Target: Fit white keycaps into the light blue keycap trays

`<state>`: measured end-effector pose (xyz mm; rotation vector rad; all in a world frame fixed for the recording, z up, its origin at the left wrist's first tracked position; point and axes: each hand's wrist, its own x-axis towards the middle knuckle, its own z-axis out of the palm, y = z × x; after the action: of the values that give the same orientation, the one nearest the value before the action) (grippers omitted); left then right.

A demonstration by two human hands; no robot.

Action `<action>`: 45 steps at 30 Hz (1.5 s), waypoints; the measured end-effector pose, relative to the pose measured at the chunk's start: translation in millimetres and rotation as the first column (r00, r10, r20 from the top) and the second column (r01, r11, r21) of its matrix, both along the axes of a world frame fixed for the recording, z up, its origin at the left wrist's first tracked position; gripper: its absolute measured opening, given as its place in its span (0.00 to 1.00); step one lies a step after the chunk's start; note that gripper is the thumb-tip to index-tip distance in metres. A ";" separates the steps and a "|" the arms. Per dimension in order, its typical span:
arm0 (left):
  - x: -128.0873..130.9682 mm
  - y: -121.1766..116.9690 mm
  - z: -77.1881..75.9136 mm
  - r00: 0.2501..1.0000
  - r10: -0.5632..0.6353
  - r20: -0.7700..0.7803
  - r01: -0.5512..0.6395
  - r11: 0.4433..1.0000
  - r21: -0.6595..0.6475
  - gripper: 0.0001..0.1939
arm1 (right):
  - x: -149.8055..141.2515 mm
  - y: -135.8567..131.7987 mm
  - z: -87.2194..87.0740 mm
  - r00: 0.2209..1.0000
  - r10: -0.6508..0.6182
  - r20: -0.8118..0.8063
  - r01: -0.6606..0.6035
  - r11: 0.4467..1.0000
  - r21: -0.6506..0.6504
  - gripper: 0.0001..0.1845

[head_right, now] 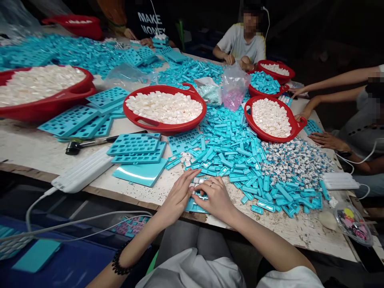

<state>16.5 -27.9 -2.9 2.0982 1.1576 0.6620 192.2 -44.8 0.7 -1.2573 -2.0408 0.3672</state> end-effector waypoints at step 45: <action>5.9 2.7 11.9 0.657 0.559 0.506 0.039 0.645 -0.763 0.28 | 0.1 0.3 7.2 0.953 -0.091 -0.289 0.115 0.991 0.068 0.05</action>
<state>22.3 -25.2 8.9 0.8117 1.0311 0.8717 192.3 -44.5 7.9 -1.1803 -1.7220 0.3859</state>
